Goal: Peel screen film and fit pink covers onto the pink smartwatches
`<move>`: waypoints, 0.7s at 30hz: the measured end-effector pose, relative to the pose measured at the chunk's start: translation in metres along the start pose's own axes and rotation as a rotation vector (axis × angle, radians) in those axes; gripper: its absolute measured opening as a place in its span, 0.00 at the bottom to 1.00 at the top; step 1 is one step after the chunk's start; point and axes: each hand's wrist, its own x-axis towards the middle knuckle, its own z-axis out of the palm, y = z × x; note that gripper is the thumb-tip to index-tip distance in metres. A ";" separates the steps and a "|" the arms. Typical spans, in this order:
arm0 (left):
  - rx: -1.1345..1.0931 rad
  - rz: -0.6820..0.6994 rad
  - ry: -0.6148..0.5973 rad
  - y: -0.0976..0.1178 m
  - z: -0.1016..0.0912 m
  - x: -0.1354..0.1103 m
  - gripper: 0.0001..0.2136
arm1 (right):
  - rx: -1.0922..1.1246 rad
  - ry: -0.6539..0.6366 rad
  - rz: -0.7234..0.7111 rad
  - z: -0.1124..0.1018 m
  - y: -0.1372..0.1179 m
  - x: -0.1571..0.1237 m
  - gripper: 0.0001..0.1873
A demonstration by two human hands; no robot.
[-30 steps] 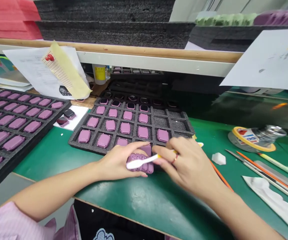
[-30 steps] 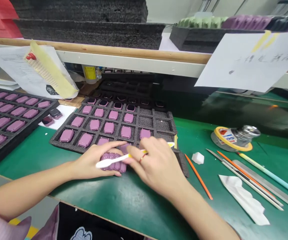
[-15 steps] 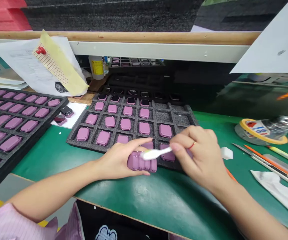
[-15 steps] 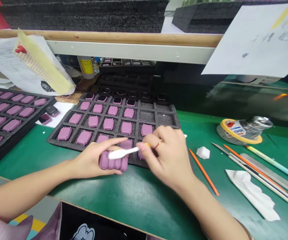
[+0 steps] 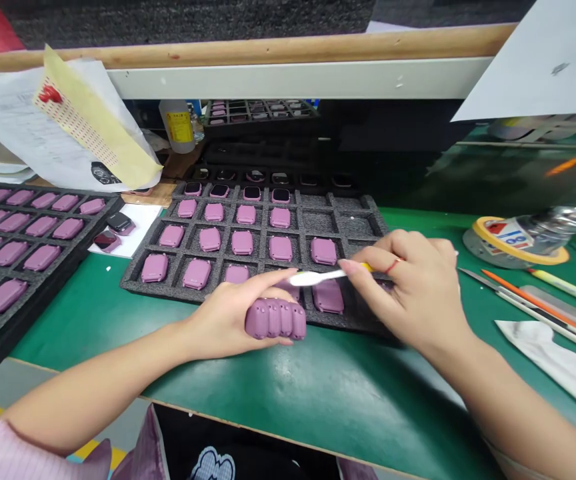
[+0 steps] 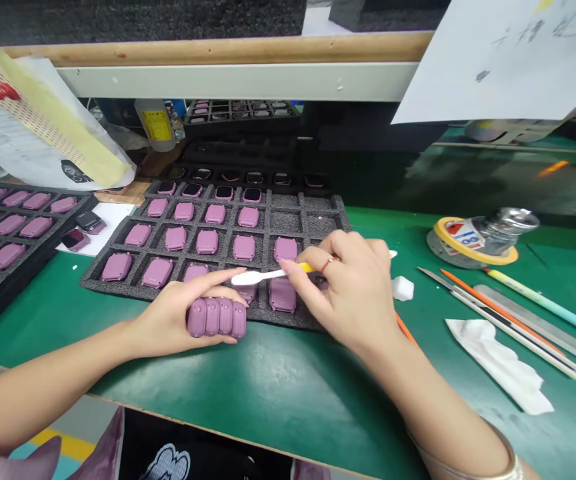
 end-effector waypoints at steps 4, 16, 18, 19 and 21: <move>-0.005 -0.022 -0.001 0.000 0.000 0.000 0.38 | 0.115 -0.073 -0.052 0.003 -0.001 -0.003 0.25; -0.108 0.040 0.064 0.009 -0.002 -0.002 0.38 | -0.114 0.007 0.158 -0.005 0.026 -0.004 0.27; -0.178 0.081 0.091 0.014 -0.003 -0.003 0.36 | -0.138 -0.006 0.280 -0.013 0.058 -0.013 0.29; -0.213 0.097 0.102 0.016 -0.003 -0.003 0.35 | -0.164 0.008 0.320 -0.018 0.077 -0.020 0.29; -0.267 0.129 0.118 0.019 -0.004 -0.004 0.34 | -0.198 -0.021 0.399 -0.027 0.117 -0.035 0.28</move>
